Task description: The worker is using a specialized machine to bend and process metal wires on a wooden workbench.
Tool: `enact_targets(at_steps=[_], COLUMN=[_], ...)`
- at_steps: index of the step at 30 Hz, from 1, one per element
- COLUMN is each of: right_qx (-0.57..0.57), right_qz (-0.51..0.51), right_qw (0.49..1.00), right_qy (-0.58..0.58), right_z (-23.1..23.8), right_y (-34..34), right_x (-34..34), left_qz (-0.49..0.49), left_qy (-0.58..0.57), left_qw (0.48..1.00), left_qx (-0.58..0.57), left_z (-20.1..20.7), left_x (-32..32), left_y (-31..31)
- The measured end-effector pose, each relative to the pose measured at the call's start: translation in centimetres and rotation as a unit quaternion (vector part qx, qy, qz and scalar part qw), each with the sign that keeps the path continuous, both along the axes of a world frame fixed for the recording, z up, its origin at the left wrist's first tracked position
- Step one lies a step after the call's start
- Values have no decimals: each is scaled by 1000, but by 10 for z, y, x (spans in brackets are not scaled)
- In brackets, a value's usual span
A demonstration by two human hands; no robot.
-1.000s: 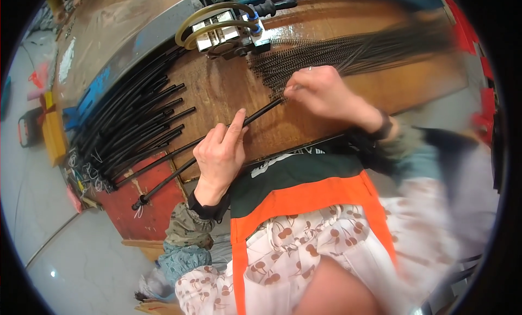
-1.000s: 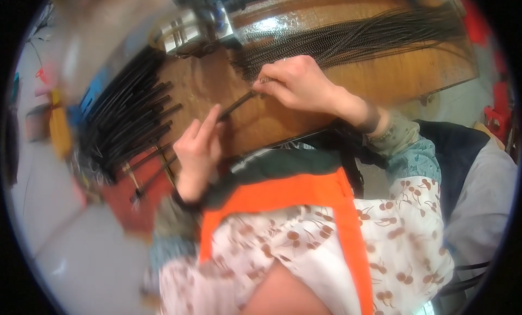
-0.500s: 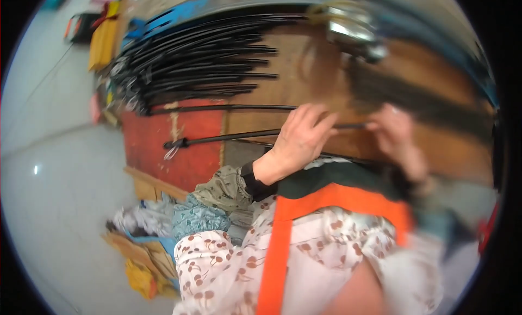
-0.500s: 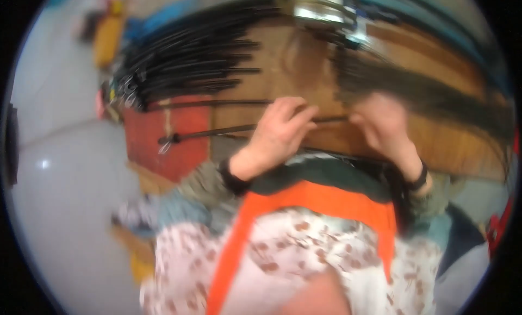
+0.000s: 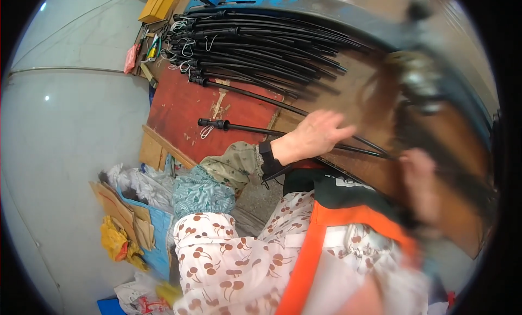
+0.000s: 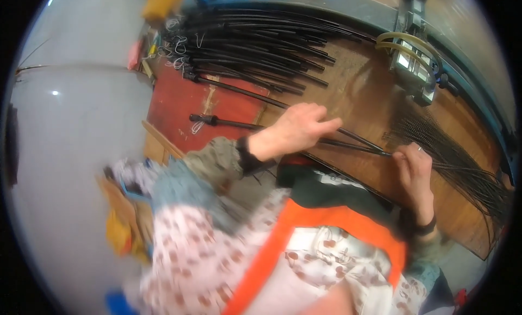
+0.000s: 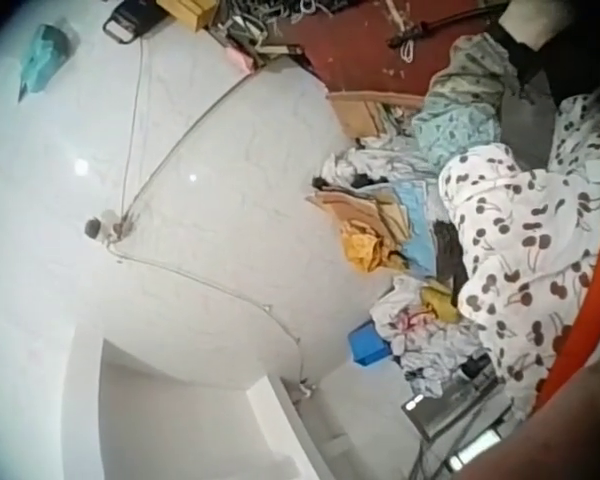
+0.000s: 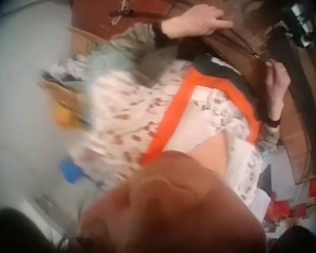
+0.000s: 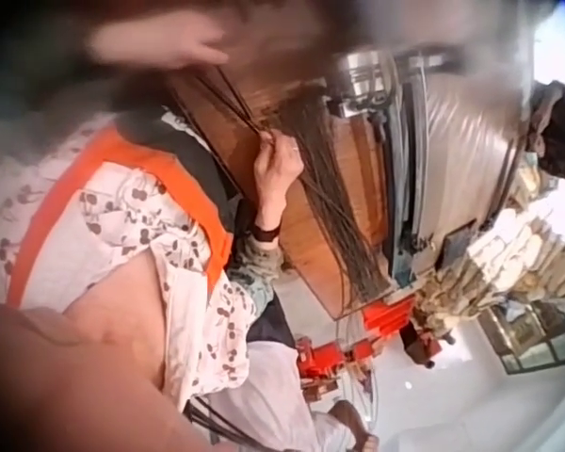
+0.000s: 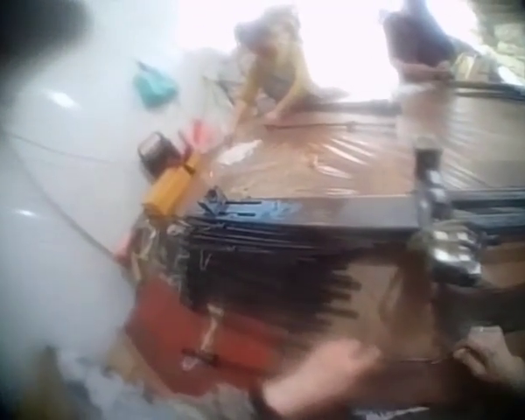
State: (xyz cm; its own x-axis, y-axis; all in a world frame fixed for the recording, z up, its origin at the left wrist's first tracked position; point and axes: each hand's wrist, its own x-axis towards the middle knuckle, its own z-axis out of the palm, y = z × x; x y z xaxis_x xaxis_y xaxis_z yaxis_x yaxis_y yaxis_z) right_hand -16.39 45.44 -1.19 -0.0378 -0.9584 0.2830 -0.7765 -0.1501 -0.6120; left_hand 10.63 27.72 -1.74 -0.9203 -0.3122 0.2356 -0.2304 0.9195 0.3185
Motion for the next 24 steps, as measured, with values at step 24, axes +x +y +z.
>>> enact_targets(at_steps=[24], right_qx=[11], right_qz=[-35], right_qw=[999], right_qy=[-12], right_z=[-1], right_y=[4], right_x=[2], left_qz=[26], left_qy=[54], left_qw=[998], left_qx=[20], left_z=[0], left_x=[-26], left_y=[3])
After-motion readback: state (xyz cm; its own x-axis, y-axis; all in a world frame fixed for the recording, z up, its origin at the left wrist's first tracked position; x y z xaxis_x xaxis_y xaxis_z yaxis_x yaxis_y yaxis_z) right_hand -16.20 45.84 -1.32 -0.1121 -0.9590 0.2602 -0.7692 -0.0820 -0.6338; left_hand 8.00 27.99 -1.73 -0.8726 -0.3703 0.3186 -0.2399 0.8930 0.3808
